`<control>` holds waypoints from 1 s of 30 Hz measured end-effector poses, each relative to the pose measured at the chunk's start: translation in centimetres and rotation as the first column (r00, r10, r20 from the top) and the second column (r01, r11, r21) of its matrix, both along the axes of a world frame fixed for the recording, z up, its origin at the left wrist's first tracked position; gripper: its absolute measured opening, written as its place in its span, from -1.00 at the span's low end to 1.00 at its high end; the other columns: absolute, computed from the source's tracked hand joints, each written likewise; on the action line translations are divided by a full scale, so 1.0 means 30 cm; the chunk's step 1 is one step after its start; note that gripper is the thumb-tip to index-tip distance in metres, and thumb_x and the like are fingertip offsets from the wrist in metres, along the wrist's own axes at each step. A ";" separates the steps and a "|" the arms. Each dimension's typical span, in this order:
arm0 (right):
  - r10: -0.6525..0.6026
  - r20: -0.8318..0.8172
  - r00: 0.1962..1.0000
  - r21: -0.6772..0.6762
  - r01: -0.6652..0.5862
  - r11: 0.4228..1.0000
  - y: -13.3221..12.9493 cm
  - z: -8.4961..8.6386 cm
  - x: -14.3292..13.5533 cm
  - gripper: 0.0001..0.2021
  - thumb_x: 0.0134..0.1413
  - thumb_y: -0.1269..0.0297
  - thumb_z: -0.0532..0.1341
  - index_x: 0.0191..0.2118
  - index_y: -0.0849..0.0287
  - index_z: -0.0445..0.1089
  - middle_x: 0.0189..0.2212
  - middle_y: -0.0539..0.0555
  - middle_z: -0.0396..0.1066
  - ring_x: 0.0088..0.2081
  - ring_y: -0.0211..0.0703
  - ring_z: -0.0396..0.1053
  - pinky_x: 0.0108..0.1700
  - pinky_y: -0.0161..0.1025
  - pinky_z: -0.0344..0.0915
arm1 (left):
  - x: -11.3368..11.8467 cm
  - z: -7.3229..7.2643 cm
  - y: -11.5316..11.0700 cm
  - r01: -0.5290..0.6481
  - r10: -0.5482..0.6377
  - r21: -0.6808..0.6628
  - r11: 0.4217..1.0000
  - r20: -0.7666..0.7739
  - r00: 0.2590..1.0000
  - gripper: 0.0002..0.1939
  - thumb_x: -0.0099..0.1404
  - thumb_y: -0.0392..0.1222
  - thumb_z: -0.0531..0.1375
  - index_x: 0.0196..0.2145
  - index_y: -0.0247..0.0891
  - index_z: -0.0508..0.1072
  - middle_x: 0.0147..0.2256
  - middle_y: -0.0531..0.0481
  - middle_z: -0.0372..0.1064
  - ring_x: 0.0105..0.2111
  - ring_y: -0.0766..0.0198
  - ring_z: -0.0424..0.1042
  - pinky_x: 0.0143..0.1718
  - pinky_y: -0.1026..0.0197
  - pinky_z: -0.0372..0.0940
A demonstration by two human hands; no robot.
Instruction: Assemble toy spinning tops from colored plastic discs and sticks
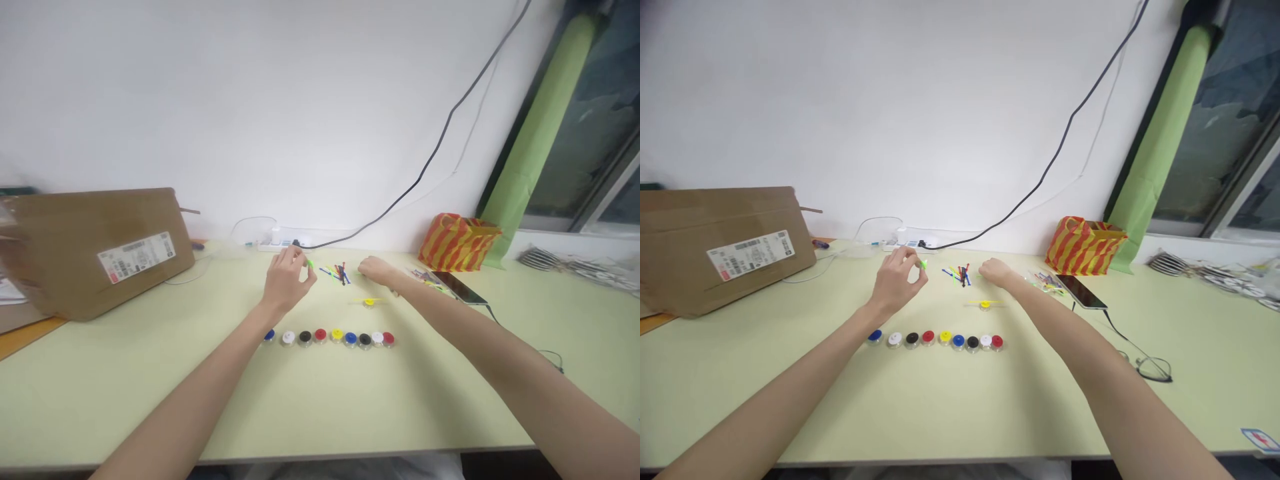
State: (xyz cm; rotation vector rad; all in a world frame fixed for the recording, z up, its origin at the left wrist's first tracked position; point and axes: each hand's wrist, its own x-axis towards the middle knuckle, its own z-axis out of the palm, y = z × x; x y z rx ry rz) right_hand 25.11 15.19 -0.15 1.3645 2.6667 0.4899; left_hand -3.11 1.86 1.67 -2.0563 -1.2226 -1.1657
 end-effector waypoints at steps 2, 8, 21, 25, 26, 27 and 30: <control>0.043 0.003 0.999 -0.003 -0.043 0.999 -0.010 0.003 -0.004 -0.82 0.16 0.58 0.19 -0.25 0.28 0.54 -0.16 0.32 0.53 -0.06 0.00 0.47 -0.01 -0.18 0.28 | -0.012 -0.007 0.007 0.038 -0.038 -0.002 0.999 -0.046 0.998 -0.94 0.29 -0.30 0.14 -0.27 -0.20 0.37 -0.07 -0.17 0.35 -0.04 0.03 0.38 -0.02 0.00 0.29; 0.087 -0.052 0.995 0.007 -0.086 0.996 -0.043 0.046 -0.009 -0.86 -0.01 0.60 0.26 -0.37 0.25 0.49 -0.26 0.25 0.54 -0.16 -0.02 0.48 -0.12 -0.23 0.25 | -0.027 -0.016 0.014 0.073 -0.074 -0.010 0.997 -0.086 0.994 -0.92 0.30 -0.31 0.14 -0.24 -0.22 0.39 0.03 -0.21 0.32 0.04 0.03 0.36 0.06 -0.04 0.28; 0.351 -0.721 0.597 0.469 0.048 0.882 -0.445 0.058 0.035 -0.93 0.22 0.38 0.12 -0.27 0.10 0.33 -0.31 0.06 0.52 -0.28 -0.11 0.44 -0.18 -0.23 0.26 | 0.003 -0.008 -0.005 0.175 -0.172 -0.008 0.985 -0.209 0.963 -0.85 0.40 -0.22 0.15 -0.14 -0.20 0.51 0.08 -0.22 0.33 0.08 0.06 0.37 0.08 -0.01 0.27; 0.438 -0.706 0.556 0.579 0.098 0.809 -0.455 -0.014 0.098 -0.91 0.20 0.39 0.13 -0.32 0.11 0.35 -0.37 0.07 0.52 -0.35 -0.08 0.41 -0.20 -0.17 0.27 | -0.031 0.001 0.016 0.135 -0.117 0.084 0.987 -0.193 0.974 -0.88 0.39 -0.20 0.20 -0.18 -0.20 0.54 0.10 -0.23 0.35 0.07 0.00 0.38 0.04 -0.04 0.28; 0.427 -0.721 0.545 0.567 0.111 0.816 -0.446 -0.021 0.110 -0.92 0.21 0.38 0.14 -0.31 0.11 0.36 -0.38 0.06 0.51 -0.36 -0.08 0.41 -0.21 -0.16 0.27 | -0.044 0.005 0.022 0.111 -0.090 0.114 0.987 -0.179 0.980 -0.88 0.38 -0.19 0.21 -0.19 -0.20 0.55 0.10 -0.23 0.35 0.07 -0.01 0.39 0.03 -0.04 0.28; 0.413 -0.743 0.527 0.550 0.127 0.826 -0.437 -0.025 0.121 -0.92 0.21 0.36 0.15 -0.29 0.11 0.37 -0.38 0.06 0.52 -0.37 -0.07 0.41 -0.22 -0.15 0.28 | -0.057 0.009 0.028 0.085 -0.061 0.143 0.986 -0.166 0.984 -0.89 0.38 -0.18 0.22 -0.20 -0.21 0.55 0.11 -0.24 0.35 0.07 -0.02 0.39 0.03 -0.05 0.27; 0.395 -0.794 0.461 0.506 0.143 0.851 -0.424 -0.023 0.139 -0.92 0.24 0.32 0.16 -0.23 0.12 0.42 -0.35 0.08 0.53 -0.32 -0.05 0.45 -0.19 -0.12 0.32 | -0.095 0.021 0.040 0.029 0.000 0.199 0.980 -0.145 0.989 -0.90 0.35 -0.15 0.26 -0.23 -0.20 0.54 0.13 -0.24 0.33 0.09 -0.05 0.37 0.03 -0.08 0.27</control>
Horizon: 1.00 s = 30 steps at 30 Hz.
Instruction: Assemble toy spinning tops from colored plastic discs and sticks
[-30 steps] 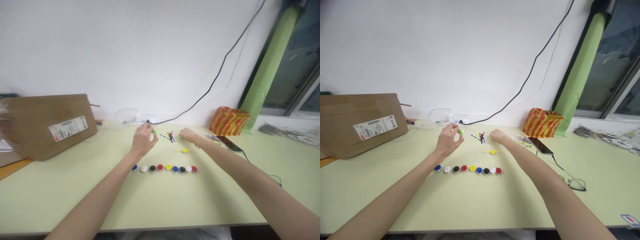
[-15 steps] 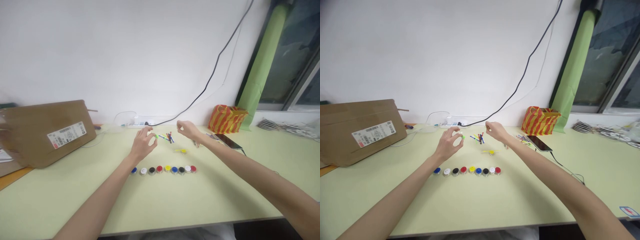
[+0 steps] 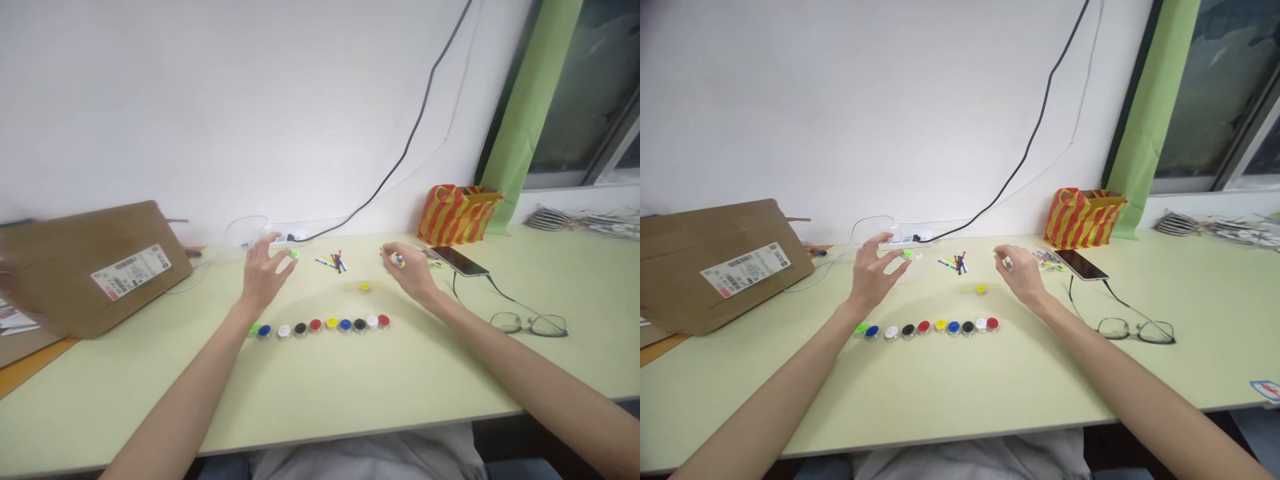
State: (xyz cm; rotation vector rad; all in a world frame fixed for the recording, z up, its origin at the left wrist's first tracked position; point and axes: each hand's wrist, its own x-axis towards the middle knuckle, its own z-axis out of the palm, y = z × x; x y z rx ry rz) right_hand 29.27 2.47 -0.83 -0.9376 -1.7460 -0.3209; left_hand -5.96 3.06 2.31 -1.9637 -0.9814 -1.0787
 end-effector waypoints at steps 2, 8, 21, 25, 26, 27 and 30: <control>0.032 -0.022 0.999 -0.003 -0.033 0.999 -0.006 0.006 0.000 -0.90 0.27 0.30 0.17 -0.21 0.12 0.44 -0.33 0.10 0.54 -0.28 -0.03 0.46 -0.15 -0.10 0.33 | -0.018 0.008 0.005 -0.010 0.009 0.021 1.000 0.009 1.000 -0.89 0.34 -0.13 0.28 -0.24 -0.20 0.53 0.14 -0.24 0.32 0.10 -0.06 0.37 0.05 -0.08 0.27; 0.142 -0.139 0.980 -0.061 -0.152 0.987 -0.061 0.031 -0.052 -0.90 0.26 0.24 0.24 -0.28 0.11 0.45 -0.32 0.09 0.54 -0.30 -0.06 0.46 -0.18 -0.11 0.34 | 0.010 0.004 -0.004 0.098 -0.098 0.032 0.995 0.009 0.995 -0.92 0.32 -0.20 0.28 -0.23 -0.20 0.52 0.14 -0.25 0.31 0.09 -0.02 0.39 0.06 -0.06 0.31; 0.347 -0.534 0.770 -0.373 -0.584 0.721 -0.174 0.044 -0.206 -0.79 0.03 0.11 0.41 -0.37 0.15 0.52 -0.39 0.04 0.54 -0.31 -0.12 0.45 -0.19 -0.18 0.31 | 0.259 -0.031 -0.151 0.411 -0.419 -0.099 0.906 -0.097 0.903 -0.85 0.32 -0.28 0.28 -0.14 -0.17 0.50 0.24 -0.27 0.23 0.19 -0.01 0.32 0.03 -0.06 0.38; 0.331 -0.589 0.738 -0.424 -0.630 0.651 -0.162 0.035 -0.198 -0.74 -0.01 0.08 0.42 -0.36 0.17 0.51 -0.38 0.07 0.54 -0.31 -0.11 0.47 -0.24 -0.20 0.33 | 0.257 -0.038 -0.155 0.413 -0.430 -0.171 0.895 -0.077 0.900 -0.85 0.33 -0.27 0.26 -0.13 -0.16 0.49 0.26 -0.24 0.21 0.19 0.00 0.32 0.02 -0.06 0.39; 0.330 -0.587 0.739 -0.430 -0.630 0.646 -0.161 0.033 -0.196 -0.74 -0.01 0.08 0.42 -0.36 0.18 0.51 -0.38 0.07 0.54 -0.31 -0.11 0.48 -0.23 -0.20 0.34 | 0.259 -0.040 -0.157 0.416 -0.435 -0.186 0.890 -0.077 0.897 -0.86 0.33 -0.27 0.26 -0.13 -0.16 0.49 0.26 -0.24 0.21 0.18 0.01 0.33 0.02 -0.06 0.39; 0.330 -0.582 0.744 -0.434 -0.627 0.648 -0.161 0.031 -0.196 -0.74 -0.01 0.09 0.42 -0.36 0.18 0.51 -0.38 0.07 0.54 -0.31 -0.11 0.48 -0.22 -0.20 0.35 | 0.262 -0.042 -0.159 0.416 -0.437 -0.200 0.887 -0.078 0.896 -0.86 0.34 -0.27 0.26 -0.14 -0.16 0.49 0.26 -0.24 0.20 0.18 0.01 0.33 0.02 -0.06 0.39; 0.328 -0.544 0.773 -0.435 -0.593 0.677 -0.168 0.033 -0.197 -0.77 0.00 0.11 0.42 -0.38 0.18 0.51 -0.38 0.06 0.55 -0.30 -0.11 0.49 -0.18 -0.19 0.36 | 0.271 -0.046 -0.164 0.411 -0.438 -0.225 0.883 -0.084 0.895 -0.88 0.34 -0.27 0.24 -0.16 -0.18 0.49 0.28 -0.24 0.18 0.19 0.01 0.31 0.06 -0.07 0.38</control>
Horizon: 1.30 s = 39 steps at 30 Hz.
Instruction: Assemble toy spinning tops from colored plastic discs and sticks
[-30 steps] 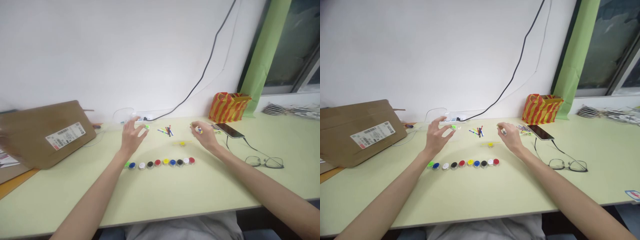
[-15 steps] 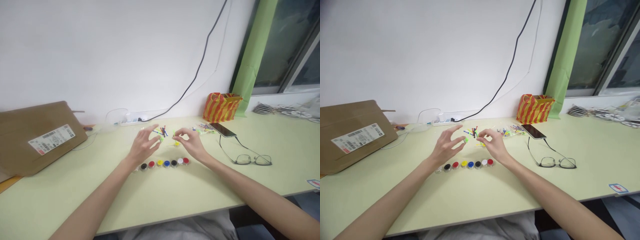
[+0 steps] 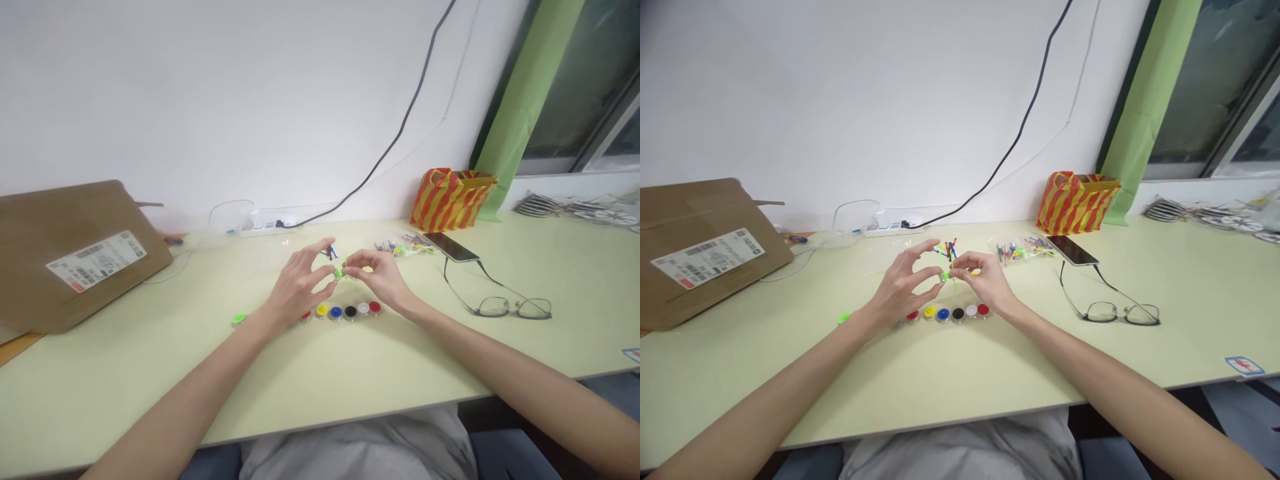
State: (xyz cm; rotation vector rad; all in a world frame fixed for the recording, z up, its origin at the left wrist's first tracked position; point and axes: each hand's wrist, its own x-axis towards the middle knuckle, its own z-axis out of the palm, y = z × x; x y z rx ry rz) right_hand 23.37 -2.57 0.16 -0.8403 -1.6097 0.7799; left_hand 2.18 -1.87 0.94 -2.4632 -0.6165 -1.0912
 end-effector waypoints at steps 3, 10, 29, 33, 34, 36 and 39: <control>-0.028 0.049 0.998 0.051 0.025 0.998 -0.014 0.009 -0.001 -0.79 0.04 0.12 0.40 -0.38 0.16 0.51 -0.38 0.05 0.55 -0.30 -0.12 0.48 -0.17 -0.19 0.36 | 0.004 -0.001 -0.002 -0.006 0.006 -0.013 1.000 -0.012 1.000 -0.89 0.34 -0.27 0.23 -0.16 -0.19 0.48 0.28 -0.24 0.18 0.20 0.01 0.30 0.07 -0.07 0.36; 0.017 0.012 1.000 0.030 -0.017 0.999 -0.026 0.022 -0.003 -0.74 0.02 0.04 0.40 -0.39 0.15 0.51 -0.37 0.06 0.52 -0.31 -0.13 0.43 -0.18 -0.17 0.36 | 0.002 0.001 -0.006 0.027 -0.026 -0.006 1.000 0.043 0.999 -0.88 0.34 -0.24 0.26 -0.16 -0.19 0.51 0.26 -0.24 0.21 0.13 0.02 0.37 0.05 -0.06 0.38; 0.093 -0.203 0.975 -0.218 -0.138 0.966 -0.006 0.009 0.014 -0.64 -0.24 0.06 0.54 -0.38 0.19 0.53 -0.41 0.06 0.52 -0.36 -0.19 0.40 -0.24 -0.21 0.33 | 0.008 0.000 -0.017 0.059 -0.058 -0.015 0.998 0.071 0.996 -0.90 0.35 -0.24 0.26 -0.16 -0.20 0.52 0.24 -0.25 0.25 0.20 0.01 0.32 0.05 -0.09 0.39; 0.114 -0.161 0.980 -0.177 -0.142 0.974 -0.004 0.006 0.015 -0.63 -0.26 0.03 0.54 -0.40 0.18 0.53 -0.45 0.04 0.48 -0.40 -0.20 0.36 -0.31 -0.23 0.29 | 0.007 -0.004 -0.021 0.060 -0.057 -0.050 0.997 0.055 0.997 -0.88 0.35 -0.25 0.26 -0.15 -0.17 0.50 0.27 -0.22 0.21 0.20 0.00 0.31 0.07 -0.10 0.38; 0.128 -0.158 0.979 -0.169 -0.154 0.973 -0.005 0.006 0.015 -0.63 -0.26 0.03 0.55 -0.40 0.17 0.52 -0.47 0.02 0.47 -0.41 -0.21 0.35 -0.33 -0.24 0.28 | 0.007 -0.005 -0.022 0.066 -0.063 -0.056 0.996 0.053 0.997 -0.88 0.35 -0.26 0.25 -0.14 -0.17 0.50 0.27 -0.22 0.21 0.20 0.00 0.31 0.07 -0.10 0.38; 0.177 -0.164 0.970 -0.168 -0.204 0.964 -0.005 0.007 0.017 -0.61 -0.27 0.01 0.55 -0.40 0.17 0.51 -0.48 0.00 0.43 -0.42 -0.23 0.32 -0.32 -0.24 0.28 | 0.007 -0.006 -0.026 0.081 -0.077 -0.058 0.995 0.056 0.995 -0.86 0.36 -0.27 0.24 -0.11 -0.18 0.48 0.27 -0.24 0.20 0.20 -0.01 0.32 0.07 -0.09 0.38; 0.271 -0.175 0.946 -0.183 -0.302 0.935 -0.004 0.006 0.026 -0.60 -0.23 -0.01 0.54 -0.37 0.16 0.48 -0.46 -0.01 0.40 -0.40 -0.23 0.31 -0.29 -0.24 0.29 | 0.011 -0.010 -0.029 0.106 -0.103 -0.052 0.993 0.053 0.993 -0.82 0.37 -0.27 0.24 -0.07 -0.17 0.45 0.25 -0.26 0.22 0.17 0.00 0.35 0.05 -0.09 0.39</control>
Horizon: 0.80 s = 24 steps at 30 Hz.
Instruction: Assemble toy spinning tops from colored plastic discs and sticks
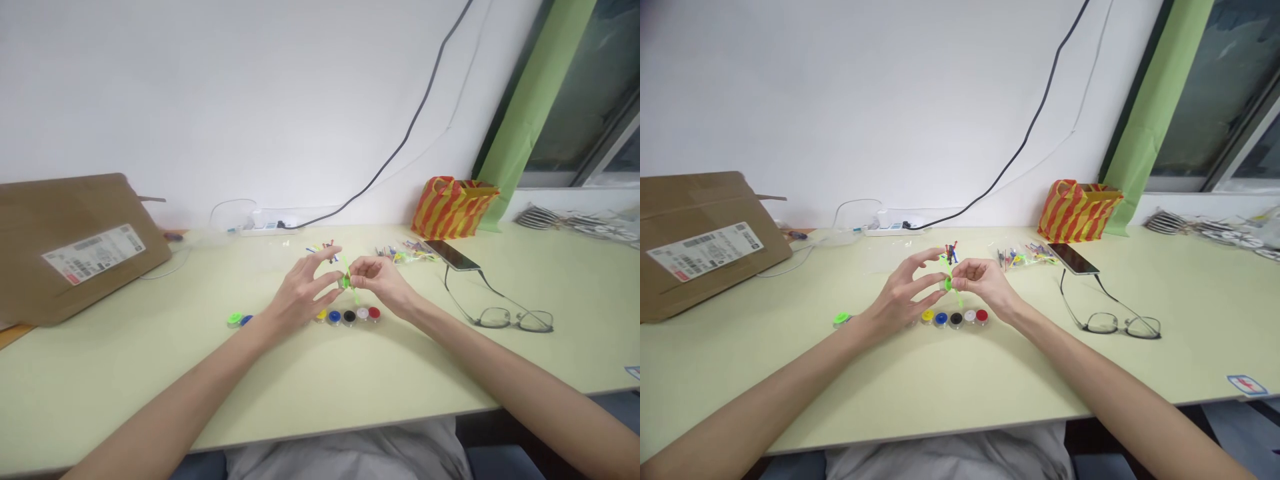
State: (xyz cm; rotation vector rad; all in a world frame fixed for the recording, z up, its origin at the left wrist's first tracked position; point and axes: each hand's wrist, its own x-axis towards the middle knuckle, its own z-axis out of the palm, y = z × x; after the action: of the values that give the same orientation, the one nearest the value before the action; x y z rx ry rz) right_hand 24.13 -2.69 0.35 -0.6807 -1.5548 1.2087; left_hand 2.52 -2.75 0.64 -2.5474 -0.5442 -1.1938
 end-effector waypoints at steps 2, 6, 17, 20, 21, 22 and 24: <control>0.058 -0.007 0.998 -0.006 -0.058 0.998 0.001 0.000 0.006 -0.58 -0.18 -0.01 0.53 -0.33 0.15 0.44 -0.45 -0.01 0.39 -0.38 -0.22 0.32 -0.27 -0.23 0.30 | 0.006 -0.002 -0.003 0.019 -0.019 0.011 1.000 -0.002 1.000 -0.81 0.37 -0.27 0.23 -0.06 -0.16 0.44 0.24 -0.27 0.24 0.17 -0.01 0.36 0.05 -0.09 0.40; 0.161 -0.039 0.986 -0.012 -0.161 0.987 -0.005 0.005 0.011 -0.58 -0.10 -0.03 0.49 -0.34 0.14 0.37 -0.46 -0.01 0.40 -0.39 -0.20 0.36 -0.24 -0.20 0.33 | 0.019 -0.001 -0.022 0.035 -0.035 0.034 0.999 0.006 0.999 -0.80 0.38 -0.33 0.20 -0.05 -0.18 0.41 0.22 -0.29 0.24 0.21 -0.03 0.32 0.05 -0.09 0.40; 0.172 0.065 0.983 -0.019 -0.172 0.985 0.009 -0.016 0.024 -0.61 -0.03 -0.06 0.45 -0.37 0.18 0.44 -0.50 0.02 0.47 -0.46 -0.19 0.42 -0.32 -0.21 0.39 | 0.039 0.016 -0.057 -0.013 0.019 0.102 0.995 -0.067 0.998 -0.93 0.37 -0.26 0.23 -0.17 -0.21 0.46 0.23 -0.27 0.26 0.14 0.00 0.38 0.05 -0.04 0.38; 0.163 0.087 0.983 0.011 -0.165 0.986 0.014 -0.006 0.029 -0.62 -0.01 -0.06 0.43 -0.31 0.19 0.49 -0.49 0.03 0.48 -0.46 -0.18 0.41 -0.32 -0.20 0.39 | 0.039 0.020 -0.037 -0.068 0.070 0.089 0.994 -0.027 0.997 -0.93 0.36 -0.18 0.26 -0.23 -0.20 0.48 0.24 -0.25 0.23 0.17 -0.03 0.34 0.06 -0.07 0.36; 0.158 0.093 0.983 0.024 -0.161 0.987 0.014 0.001 0.029 -0.62 -0.01 -0.04 0.43 -0.29 0.19 0.50 -0.49 0.03 0.48 -0.45 -0.18 0.41 -0.31 -0.19 0.39 | 0.036 0.022 -0.029 -0.080 0.082 0.077 0.994 -0.014 0.997 -0.91 0.36 -0.15 0.28 -0.24 -0.20 0.47 0.25 -0.24 0.22 0.18 -0.04 0.33 0.06 -0.07 0.36; 0.149 0.098 0.984 0.035 -0.153 0.988 0.013 0.009 0.029 -0.63 -0.01 -0.02 0.44 -0.27 0.19 0.51 -0.48 0.03 0.48 -0.44 -0.19 0.41 -0.30 -0.19 0.39 | 0.033 0.023 -0.021 -0.088 0.089 0.066 0.994 -0.007 0.996 -0.88 0.34 -0.12 0.29 -0.25 -0.19 0.47 0.26 -0.24 0.20 0.19 -0.04 0.31 0.07 -0.08 0.35; 0.113 0.110 0.988 0.059 -0.120 0.991 0.015 0.025 0.032 -0.65 -0.01 0.02 0.44 -0.24 0.19 0.52 -0.47 0.02 0.48 -0.44 -0.19 0.41 -0.29 -0.19 0.39 | 0.026 0.025 -0.006 -0.100 0.101 0.056 0.993 -0.008 0.995 -0.83 0.32 -0.07 0.30 -0.22 -0.19 0.47 0.27 -0.24 0.18 0.20 -0.05 0.29 0.09 -0.09 0.33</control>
State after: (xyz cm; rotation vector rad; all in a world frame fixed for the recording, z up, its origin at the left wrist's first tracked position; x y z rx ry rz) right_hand 25.11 -2.23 1.11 -0.6276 -1.7354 1.2183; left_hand 3.30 -2.92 1.39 -2.4484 -0.6204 -1.1434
